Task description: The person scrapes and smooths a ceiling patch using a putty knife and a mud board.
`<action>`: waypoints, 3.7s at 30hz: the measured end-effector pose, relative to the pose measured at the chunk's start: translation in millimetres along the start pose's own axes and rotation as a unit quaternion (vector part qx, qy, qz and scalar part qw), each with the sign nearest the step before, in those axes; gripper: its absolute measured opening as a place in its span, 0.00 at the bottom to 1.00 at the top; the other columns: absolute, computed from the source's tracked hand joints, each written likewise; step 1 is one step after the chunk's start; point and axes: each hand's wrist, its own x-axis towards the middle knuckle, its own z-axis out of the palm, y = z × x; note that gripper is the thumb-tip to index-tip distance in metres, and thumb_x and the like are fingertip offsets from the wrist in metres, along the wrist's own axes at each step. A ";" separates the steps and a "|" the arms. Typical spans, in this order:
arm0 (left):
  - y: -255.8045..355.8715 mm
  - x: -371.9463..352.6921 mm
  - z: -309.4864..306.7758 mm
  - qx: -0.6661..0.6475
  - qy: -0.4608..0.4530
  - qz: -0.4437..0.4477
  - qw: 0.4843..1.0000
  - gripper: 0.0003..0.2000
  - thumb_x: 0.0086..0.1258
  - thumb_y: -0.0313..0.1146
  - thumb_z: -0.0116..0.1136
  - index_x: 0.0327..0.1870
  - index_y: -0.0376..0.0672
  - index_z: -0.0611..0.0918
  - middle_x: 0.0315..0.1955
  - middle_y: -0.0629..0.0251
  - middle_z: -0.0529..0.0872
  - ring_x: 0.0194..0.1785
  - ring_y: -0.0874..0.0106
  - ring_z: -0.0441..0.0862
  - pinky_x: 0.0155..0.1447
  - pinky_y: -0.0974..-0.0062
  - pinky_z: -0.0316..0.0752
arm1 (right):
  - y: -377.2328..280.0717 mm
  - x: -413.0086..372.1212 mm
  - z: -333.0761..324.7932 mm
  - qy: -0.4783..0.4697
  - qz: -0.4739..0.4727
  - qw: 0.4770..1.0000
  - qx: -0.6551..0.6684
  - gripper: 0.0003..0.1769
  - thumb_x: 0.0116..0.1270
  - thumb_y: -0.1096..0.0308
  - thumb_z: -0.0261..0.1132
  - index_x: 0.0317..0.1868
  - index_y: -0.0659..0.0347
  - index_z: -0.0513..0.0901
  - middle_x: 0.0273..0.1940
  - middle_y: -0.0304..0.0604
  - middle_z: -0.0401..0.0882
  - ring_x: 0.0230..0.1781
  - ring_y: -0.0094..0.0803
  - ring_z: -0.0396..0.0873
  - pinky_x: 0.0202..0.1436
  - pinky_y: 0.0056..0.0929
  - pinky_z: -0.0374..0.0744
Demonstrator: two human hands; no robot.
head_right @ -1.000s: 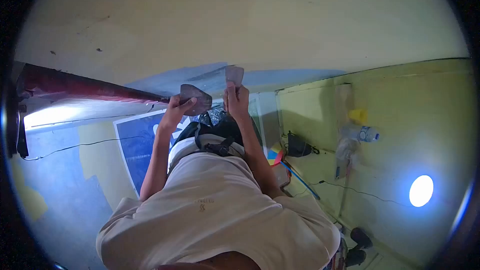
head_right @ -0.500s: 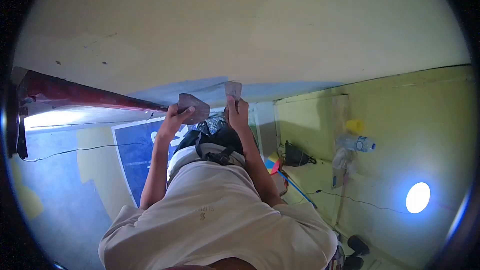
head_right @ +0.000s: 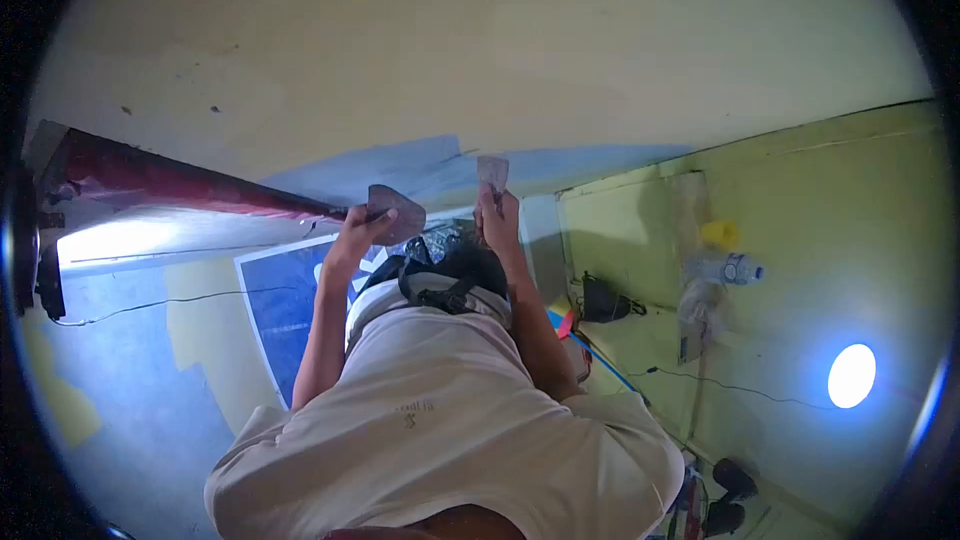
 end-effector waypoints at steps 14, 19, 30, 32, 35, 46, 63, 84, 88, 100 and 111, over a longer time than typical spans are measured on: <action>-12.8 22.1 -7.2 -0.208 -0.068 -0.090 0.971 0.14 0.73 0.34 0.54 0.48 0.29 0.81 0.41 0.55 0.87 0.45 0.64 0.86 0.50 0.68 0.81 | -60.4 7.0 63.0 -0.144 -0.056 0.988 0.024 0.19 0.79 0.58 0.52 0.31 0.62 0.71 0.14 0.32 0.68 0.10 0.19 0.65 0.13 0.23 0.63; -15.3 10.0 -14.1 -0.232 -0.041 -0.091 0.967 0.15 0.72 0.34 0.54 0.49 0.28 0.81 0.42 0.54 0.87 0.44 0.64 0.87 0.51 0.67 0.81 | -57.3 3.3 62.5 -0.164 -0.030 0.985 0.043 0.22 0.79 0.55 0.52 0.27 0.59 0.69 0.14 0.35 0.68 0.10 0.20 0.68 0.14 0.22 0.66; -9.8 5.6 -8.8 -0.205 -0.030 -0.100 0.973 0.15 0.73 0.34 0.55 0.50 0.30 0.80 0.42 0.55 0.87 0.43 0.65 0.87 0.47 0.69 0.83 | -68.2 -5.7 79.8 -0.151 -0.006 0.982 0.110 0.22 0.79 0.55 0.51 0.28 0.60 0.71 0.13 0.36 0.68 0.09 0.22 0.68 0.14 0.23 0.69; -11.5 8.9 -11.2 -0.193 -0.039 -0.120 0.973 0.14 0.73 0.34 0.55 0.50 0.29 0.79 0.43 0.54 0.86 0.44 0.65 0.86 0.51 0.68 0.81 | -69.5 -5.9 79.8 -0.146 0.005 0.982 0.120 0.22 0.79 0.56 0.51 0.28 0.60 0.71 0.13 0.37 0.69 0.09 0.22 0.68 0.14 0.23 0.70; -14.2 13.4 -12.3 -0.188 -0.039 -0.135 0.972 0.14 0.74 0.33 0.54 0.51 0.29 0.78 0.45 0.53 0.86 0.45 0.65 0.86 0.53 0.67 0.81 | -54.5 -6.0 73.1 -0.126 0.011 0.984 0.126 0.20 0.79 0.58 0.52 0.29 0.60 0.71 0.14 0.37 0.69 0.09 0.23 0.68 0.14 0.24 0.70; 8.4 66.9 15.6 -0.479 -0.060 -0.168 0.859 0.11 0.77 0.27 0.46 0.51 0.27 0.76 0.47 0.47 0.83 0.51 0.60 0.84 0.53 0.70 0.85 | -21.0 -22.1 -13.2 0.013 0.040 0.992 0.117 0.15 0.75 0.61 0.57 0.31 0.61 0.72 0.15 0.38 0.70 0.09 0.25 0.68 0.13 0.25 0.69; 4.2 67.2 2.9 -0.454 -0.064 -0.186 0.869 0.15 0.78 0.27 0.43 0.56 0.24 0.72 0.53 0.44 0.80 0.55 0.55 0.82 0.59 0.67 0.83 | 34.3 -15.1 -5.4 -0.058 0.090 0.994 0.012 0.18 0.76 0.56 0.58 0.32 0.61 0.73 0.17 0.35 0.69 0.09 0.22 0.66 0.11 0.23 0.66; -2.5 -16.1 -39.9 -0.323 0.017 -0.172 0.930 0.07 0.74 0.27 0.55 0.45 0.33 0.80 0.39 0.60 0.85 0.40 0.72 0.86 0.47 0.78 0.85 | 57.2 26.0 14.0 -0.057 0.025 0.996 0.066 0.28 0.77 0.51 0.54 0.20 0.60 0.72 0.12 0.37 0.69 0.09 0.24 0.70 0.13 0.24 0.70; -11.4 -10.5 -42.8 -0.293 -0.014 -0.210 0.933 0.09 0.73 0.27 0.56 0.47 0.31 0.79 0.42 0.56 0.85 0.42 0.70 0.86 0.50 0.74 0.85 | 55.1 29.7 12.7 -0.070 0.006 0.993 0.094 0.27 0.76 0.50 0.55 0.21 0.60 0.72 0.13 0.37 0.69 0.09 0.25 0.70 0.13 0.24 0.70; -5.3 3.9 -37.8 -0.246 -0.018 -0.178 0.953 0.10 0.73 0.27 0.56 0.48 0.30 0.80 0.44 0.55 0.85 0.46 0.66 0.86 0.55 0.71 0.82 | 56.9 21.5 10.1 -0.036 0.058 0.983 0.170 0.23 0.75 0.51 0.59 0.25 0.58 0.72 0.11 0.36 0.66 0.06 0.24 0.66 0.09 0.25 0.66; -6.3 -4.1 -32.6 -0.257 -0.012 -0.187 0.948 0.07 0.72 0.27 0.57 0.46 0.33 0.80 0.41 0.58 0.85 0.42 0.70 0.86 0.45 0.75 0.85 | 67.7 23.0 7.8 -0.004 0.057 0.993 0.102 0.23 0.76 0.51 0.57 0.25 0.58 0.70 0.11 0.35 0.65 0.07 0.23 0.65 0.11 0.24 0.65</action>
